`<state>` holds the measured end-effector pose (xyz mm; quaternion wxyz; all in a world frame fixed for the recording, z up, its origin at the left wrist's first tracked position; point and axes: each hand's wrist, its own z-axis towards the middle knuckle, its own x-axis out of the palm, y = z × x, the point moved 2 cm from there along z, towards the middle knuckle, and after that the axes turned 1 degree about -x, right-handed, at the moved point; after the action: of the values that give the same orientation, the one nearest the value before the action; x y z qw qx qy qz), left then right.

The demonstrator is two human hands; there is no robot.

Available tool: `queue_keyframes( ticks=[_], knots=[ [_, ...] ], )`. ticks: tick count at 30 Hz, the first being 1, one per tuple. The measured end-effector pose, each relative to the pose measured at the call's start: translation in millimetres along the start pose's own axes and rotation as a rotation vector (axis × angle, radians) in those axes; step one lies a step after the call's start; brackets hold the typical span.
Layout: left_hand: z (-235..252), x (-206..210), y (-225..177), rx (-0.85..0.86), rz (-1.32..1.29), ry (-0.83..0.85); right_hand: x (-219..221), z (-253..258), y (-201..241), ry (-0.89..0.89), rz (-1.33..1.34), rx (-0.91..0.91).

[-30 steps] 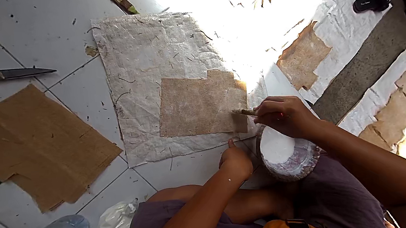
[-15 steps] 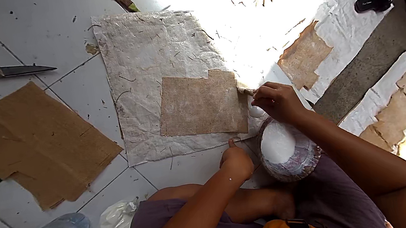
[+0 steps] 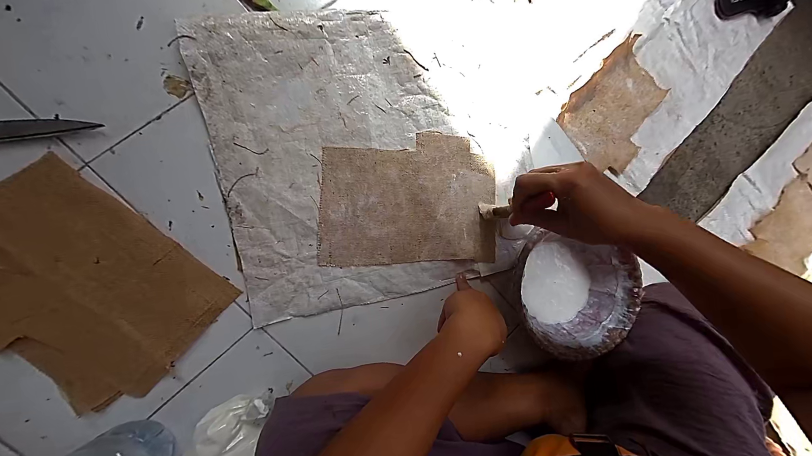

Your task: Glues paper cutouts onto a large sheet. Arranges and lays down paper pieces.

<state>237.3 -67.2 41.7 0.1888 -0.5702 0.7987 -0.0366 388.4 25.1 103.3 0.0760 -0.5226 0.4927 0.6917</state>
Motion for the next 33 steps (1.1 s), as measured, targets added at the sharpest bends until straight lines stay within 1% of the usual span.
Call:
queue_keyframes(
  ticks=[2,4,6,7,9,11,15,17,18,20,22,23,25,27,29,30,31,33],
  knots=[
    [-0.3,-0.4,-0.6,0.001,0.001,-0.002,-18.0,8.7,-14.7,-0.142,0.105,0.065],
    [-1.8,-0.6,0.4,0.001,0.001,-0.005,-24.5,20.6,-40.3,-0.265,0.186,0.15],
    [-2.4,-0.2,1.3,0.003,-0.014,-0.004,-25.3,25.9,-56.7,-0.355,0.118,0.203],
    [-2.3,-0.7,1.5,0.004,-0.023,-0.009,-26.4,25.4,-57.7,-0.399,0.065,0.201],
    [-1.6,-1.2,2.1,0.005,-0.04,-0.017,-21.4,19.1,-46.0,-0.45,-0.004,0.151],
    [-0.3,-0.2,2.0,0.006,-0.038,-0.012,0.2,4.3,-24.8,-0.445,-0.024,0.095],
    [0.7,1.1,1.4,0.005,-0.053,-0.012,57.3,-35.6,24.0,-0.344,-0.062,0.008],
    [-1.5,2.3,1.6,-0.005,-0.079,-0.03,69.2,-48.7,42.7,-0.315,-0.012,-0.002],
    [-2.1,2.2,1.3,-0.006,-0.077,-0.027,65.7,-50.6,48.4,-0.326,0.026,0.013],
    [-0.5,3.1,1.5,0.011,-0.025,-0.022,41.8,-46.4,47.7,-0.404,0.134,0.096],
    [-0.8,2.8,2.6,0.004,-0.027,-0.008,12.4,-36.4,28.8,-0.479,0.263,0.177],
    [-1.6,2.1,3.7,-0.013,-0.054,-0.006,0.3,-30.0,14.6,-0.487,0.324,0.197],
    [-3.4,1.7,6.9,-0.053,-0.099,-0.033,-12.2,-15.7,-13.5,-0.415,0.457,0.198],
    [-4.4,0.8,9.4,-0.086,-0.118,-0.02,-11.5,0.0,-29.0,-0.224,0.567,0.173],
    [-5.3,1.2,10.4,-0.102,-0.127,0.005,-3.2,15.5,-33.1,-0.018,0.574,0.155],
    [-5.7,0.9,10.5,-0.103,-0.136,0.022,0.1,21.8,-34.0,0.038,0.516,0.156],
    [-5.6,1.2,10.7,-0.103,-0.14,0.026,-0.3,26.6,-35.3,0.049,0.435,0.157],
    [-4.3,1.2,10.4,-0.1,-0.141,0.031,-11.6,32.6,-37.8,0.008,0.335,0.165]
  ],
)
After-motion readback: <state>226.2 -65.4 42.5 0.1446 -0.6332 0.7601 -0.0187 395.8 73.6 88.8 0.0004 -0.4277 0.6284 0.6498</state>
